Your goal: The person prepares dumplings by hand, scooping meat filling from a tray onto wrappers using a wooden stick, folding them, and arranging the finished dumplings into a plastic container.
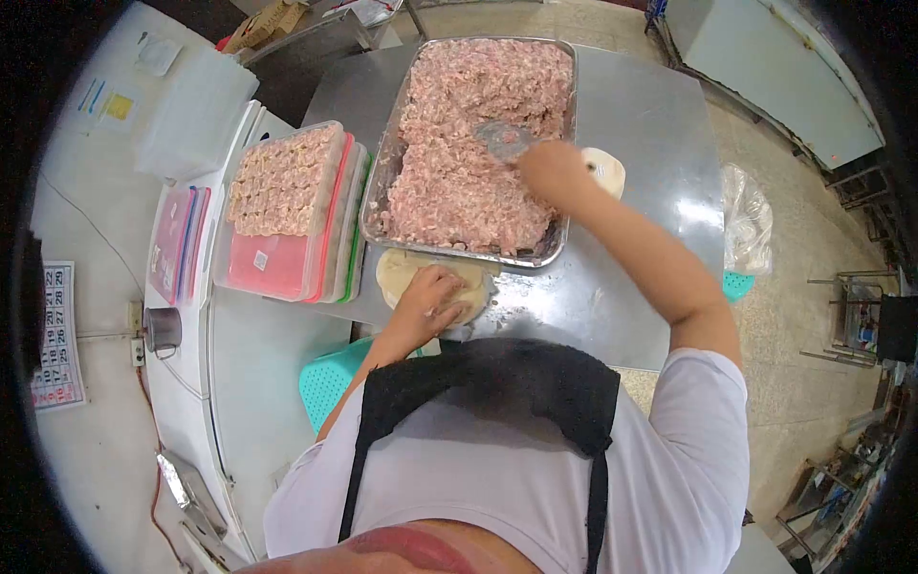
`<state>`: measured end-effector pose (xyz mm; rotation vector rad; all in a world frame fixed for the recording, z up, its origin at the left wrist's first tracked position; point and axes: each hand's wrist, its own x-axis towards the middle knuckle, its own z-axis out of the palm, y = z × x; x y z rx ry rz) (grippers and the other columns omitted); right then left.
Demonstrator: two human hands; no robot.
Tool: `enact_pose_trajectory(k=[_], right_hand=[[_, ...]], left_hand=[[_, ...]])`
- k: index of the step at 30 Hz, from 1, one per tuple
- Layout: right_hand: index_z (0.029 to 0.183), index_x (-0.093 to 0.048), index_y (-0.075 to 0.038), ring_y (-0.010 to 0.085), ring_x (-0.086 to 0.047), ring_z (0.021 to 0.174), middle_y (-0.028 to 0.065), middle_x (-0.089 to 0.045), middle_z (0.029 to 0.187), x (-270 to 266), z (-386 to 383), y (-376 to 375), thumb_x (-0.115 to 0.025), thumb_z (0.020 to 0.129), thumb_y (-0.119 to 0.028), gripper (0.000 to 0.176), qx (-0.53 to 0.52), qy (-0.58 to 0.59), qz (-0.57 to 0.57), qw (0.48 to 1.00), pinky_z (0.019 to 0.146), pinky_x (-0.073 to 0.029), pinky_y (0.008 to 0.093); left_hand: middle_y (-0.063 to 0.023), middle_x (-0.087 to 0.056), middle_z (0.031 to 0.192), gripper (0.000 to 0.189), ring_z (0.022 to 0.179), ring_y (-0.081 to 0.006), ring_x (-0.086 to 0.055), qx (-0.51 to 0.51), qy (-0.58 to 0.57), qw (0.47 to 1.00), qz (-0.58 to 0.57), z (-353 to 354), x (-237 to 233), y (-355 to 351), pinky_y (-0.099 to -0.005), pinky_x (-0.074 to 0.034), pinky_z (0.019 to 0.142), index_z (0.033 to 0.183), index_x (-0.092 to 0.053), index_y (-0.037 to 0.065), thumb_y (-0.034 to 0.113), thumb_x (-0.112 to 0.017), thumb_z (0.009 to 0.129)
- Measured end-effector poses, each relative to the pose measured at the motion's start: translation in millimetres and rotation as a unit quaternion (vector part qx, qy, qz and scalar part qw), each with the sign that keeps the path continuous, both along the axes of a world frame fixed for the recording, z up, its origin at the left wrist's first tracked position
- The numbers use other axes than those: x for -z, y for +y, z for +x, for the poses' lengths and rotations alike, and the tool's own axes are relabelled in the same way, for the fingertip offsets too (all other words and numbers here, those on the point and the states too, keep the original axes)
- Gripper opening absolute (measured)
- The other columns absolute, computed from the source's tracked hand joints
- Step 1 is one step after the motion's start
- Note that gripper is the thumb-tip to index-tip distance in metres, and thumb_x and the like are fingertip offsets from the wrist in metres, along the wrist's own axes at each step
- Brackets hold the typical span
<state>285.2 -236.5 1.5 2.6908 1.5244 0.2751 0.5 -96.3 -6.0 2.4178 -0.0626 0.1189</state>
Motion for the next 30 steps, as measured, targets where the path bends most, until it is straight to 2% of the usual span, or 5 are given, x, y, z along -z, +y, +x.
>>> enact_pose_trajectory(k=[10,21,27,28,30], right_hand=[[0.069,-0.066,-0.005,0.0292,-0.066,0.065,0.0141,-0.066,0.07,-46.2,4.3,-30.9,-0.059,0.072,-0.011,0.009,-0.027,0.021,-0.008,0.999,0.056,-0.053,0.0386],[0.073,-0.069,-0.006,0.0313,-0.068,0.069,0.0148,-0.068,0.075,-20.5,-11.9,-27.1,-0.059,0.075,-0.012,0.012,0.031,0.022,-0.007,0.999,0.058,-0.053,0.0418],[0.072,-0.068,-0.004,0.0325,-0.068,0.069,0.0181,-0.067,0.074,8.6,-56.3,28.1,-0.055,0.078,-0.012,0.016,0.062,0.034,0.038,0.997,0.06,-0.053,0.0432],[0.072,-0.068,-0.004,0.0325,-0.068,0.069,0.0181,-0.067,0.074,8.4,-67.8,30.5,-0.055,0.078,-0.012,0.016,0.064,0.031,0.038,0.997,0.06,-0.053,0.0432],[0.074,-0.067,-0.003,0.0336,-0.067,0.068,0.0193,-0.067,0.074,7.5,-85.0,34.7,-0.054,0.079,-0.013,0.018,0.122,0.095,0.05,0.987,0.061,-0.053,0.0454]], left_hand=[[-0.0144,-0.059,0.106,0.038,0.104,-0.0315,-0.052,-0.137,-0.019,0.948,0.288,44.5,53.9,-37.5,-0.0498,-0.032,0.099,0.103,-0.065,0.005,0.032,-0.066,0.076],[-0.009,-0.062,0.101,0.02,0.097,-0.0253,-0.059,-0.076,-0.118,0.983,-0.119,9.3,33.4,4.5,-0.0398,-0.043,0.09,0.099,-0.062,0.005,0.006,-0.061,0.078],[-0.0093,-0.064,0.098,0.024,0.092,-0.0113,-0.058,-0.132,0.065,0.728,-0.67,-2.7,-7.1,52.7,-0.0275,-0.047,0.079,0.113,-0.053,0.0,0.01,-0.056,0.092],[-0.0093,-0.064,0.098,0.024,0.092,-0.0113,-0.058,-0.129,0.065,0.728,-0.67,-7.8,-5.2,59.9,-0.0275,-0.047,0.079,0.113,-0.053,0.0,0.01,-0.056,0.092],[-0.01,-0.064,0.096,0.024,0.087,-0.0099,-0.059,-0.1,0.054,0.911,-0.396,-15.0,0.0,75.7,-0.0254,-0.047,0.075,0.112,-0.053,0.0,0.014,-0.057,0.093]])
